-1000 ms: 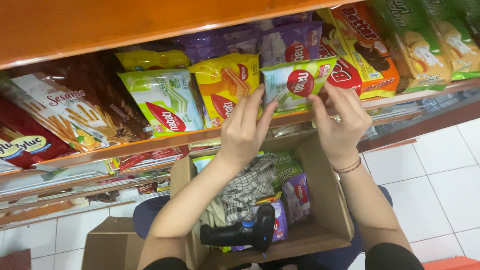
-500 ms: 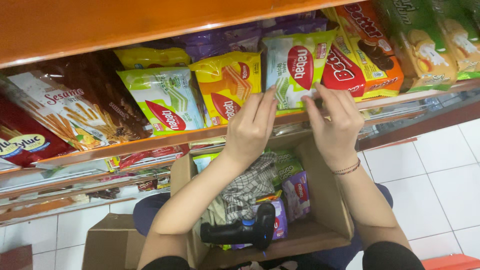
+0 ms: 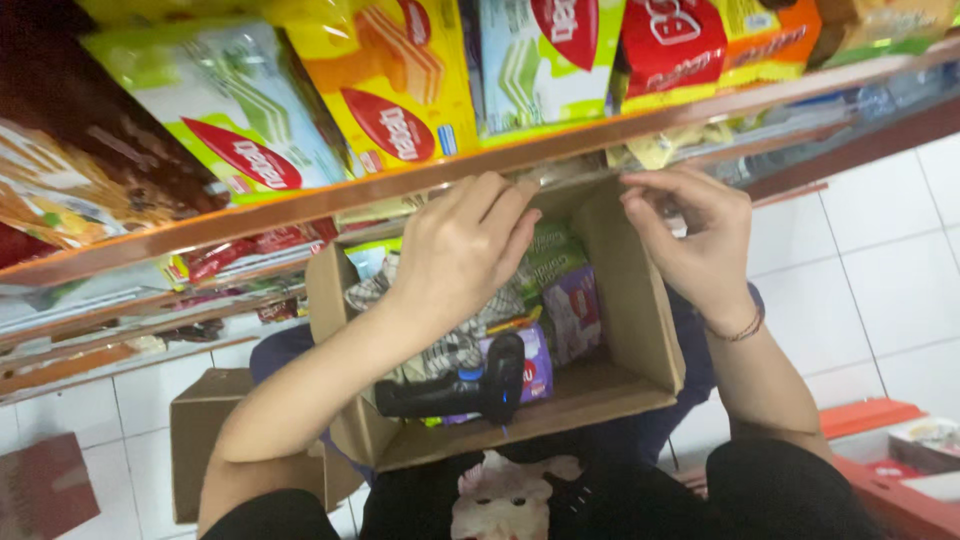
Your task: The person removes snack packages from a cardboard box, wipes them with a cloth, scans them using a handheld scanner, and organizes them onto the convenience store shelves.
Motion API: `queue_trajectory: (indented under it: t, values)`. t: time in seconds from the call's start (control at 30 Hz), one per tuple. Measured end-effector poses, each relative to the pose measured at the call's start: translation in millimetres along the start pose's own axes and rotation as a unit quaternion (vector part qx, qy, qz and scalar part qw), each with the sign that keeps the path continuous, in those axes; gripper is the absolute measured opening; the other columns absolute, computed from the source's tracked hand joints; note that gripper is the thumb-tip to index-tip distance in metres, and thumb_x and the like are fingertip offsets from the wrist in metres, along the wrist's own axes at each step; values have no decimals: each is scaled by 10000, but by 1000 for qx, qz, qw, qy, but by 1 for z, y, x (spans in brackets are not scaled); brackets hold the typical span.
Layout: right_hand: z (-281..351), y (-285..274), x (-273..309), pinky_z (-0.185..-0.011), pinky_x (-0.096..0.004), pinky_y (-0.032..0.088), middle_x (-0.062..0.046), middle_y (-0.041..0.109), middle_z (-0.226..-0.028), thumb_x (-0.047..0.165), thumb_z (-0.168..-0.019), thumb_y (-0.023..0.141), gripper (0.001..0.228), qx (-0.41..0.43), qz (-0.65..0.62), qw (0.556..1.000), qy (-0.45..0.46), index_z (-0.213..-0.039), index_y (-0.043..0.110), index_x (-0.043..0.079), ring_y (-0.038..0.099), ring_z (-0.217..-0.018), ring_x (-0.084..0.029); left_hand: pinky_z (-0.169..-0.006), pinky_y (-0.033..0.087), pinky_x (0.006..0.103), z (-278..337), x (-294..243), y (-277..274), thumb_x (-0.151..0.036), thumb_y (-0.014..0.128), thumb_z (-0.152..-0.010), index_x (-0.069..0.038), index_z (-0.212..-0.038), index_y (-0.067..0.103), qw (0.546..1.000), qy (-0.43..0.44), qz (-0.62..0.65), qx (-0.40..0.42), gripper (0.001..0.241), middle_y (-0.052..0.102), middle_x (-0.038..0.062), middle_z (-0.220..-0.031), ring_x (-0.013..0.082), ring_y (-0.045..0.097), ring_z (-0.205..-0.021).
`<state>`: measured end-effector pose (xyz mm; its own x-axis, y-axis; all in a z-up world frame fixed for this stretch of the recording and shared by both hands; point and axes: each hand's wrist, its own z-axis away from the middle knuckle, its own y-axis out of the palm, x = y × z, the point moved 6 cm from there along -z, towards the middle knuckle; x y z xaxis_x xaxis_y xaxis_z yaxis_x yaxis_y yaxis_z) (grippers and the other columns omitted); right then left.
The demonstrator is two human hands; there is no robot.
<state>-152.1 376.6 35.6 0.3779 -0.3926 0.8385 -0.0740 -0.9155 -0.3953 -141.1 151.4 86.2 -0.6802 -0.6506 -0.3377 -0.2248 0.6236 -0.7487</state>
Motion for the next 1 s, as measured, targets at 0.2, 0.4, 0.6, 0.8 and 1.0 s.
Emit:
queue_trajectory:
  t: [0.2, 0.4, 0.6, 0.8, 1.0]
  values:
    - [39, -23, -56, -896, -225, 549, -74, 712, -1095, -55, -1073, 652, 143, -11, -82, 993, 82, -1201, 714, -51, 679, -993, -99, -755, 571, 435, 25, -8, 96, -159, 759, -813, -4, -1011, 701, 987, 6, 42, 158, 258, 642, 147, -969, 355, 669, -948]
    - [65, -30, -76, -946, -237, 555, -79, 708, -1131, -60, -1090, 647, 159, 16, -111, 991, 73, -1243, 692, -57, 687, -1041, -111, -795, 587, 458, 58, 13, 265, -62, 733, -747, -50, -958, 769, 893, -60, 4, 446, 214, 711, 202, -1063, 385, 689, -1020]
    - [81, -30, -80, -918, -216, 547, -68, 700, -1109, -60, -1097, 644, 167, 34, -127, 989, 74, -1259, 685, -53, 676, -999, -94, -790, 605, 426, 101, 22, 390, -181, 745, -849, -111, -1039, 799, 791, 3, -113, 601, 210, 779, 128, -1088, 294, 733, -1061]
    - [89, -36, -87, -924, -234, 535, -67, 701, -1085, -64, -1075, 644, 197, 31, -119, 989, 86, -1267, 688, -48, 669, -1020, -103, -798, 602, 397, 113, 29, 407, -110, 724, -847, -124, -1081, 792, 840, -132, -100, 517, 244, 754, 103, -1143, 277, 734, -1062]
    - [87, -33, -92, -906, -229, 531, -68, 706, -1080, -63, -1067, 644, 201, 45, -113, 989, 84, -1261, 690, -41, 665, -1015, -100, -818, 596, 399, 97, 37, 379, -119, 727, -875, -126, -1112, 782, 819, -190, -111, 530, 243, 743, 86, -1183, 279, 713, -1107]
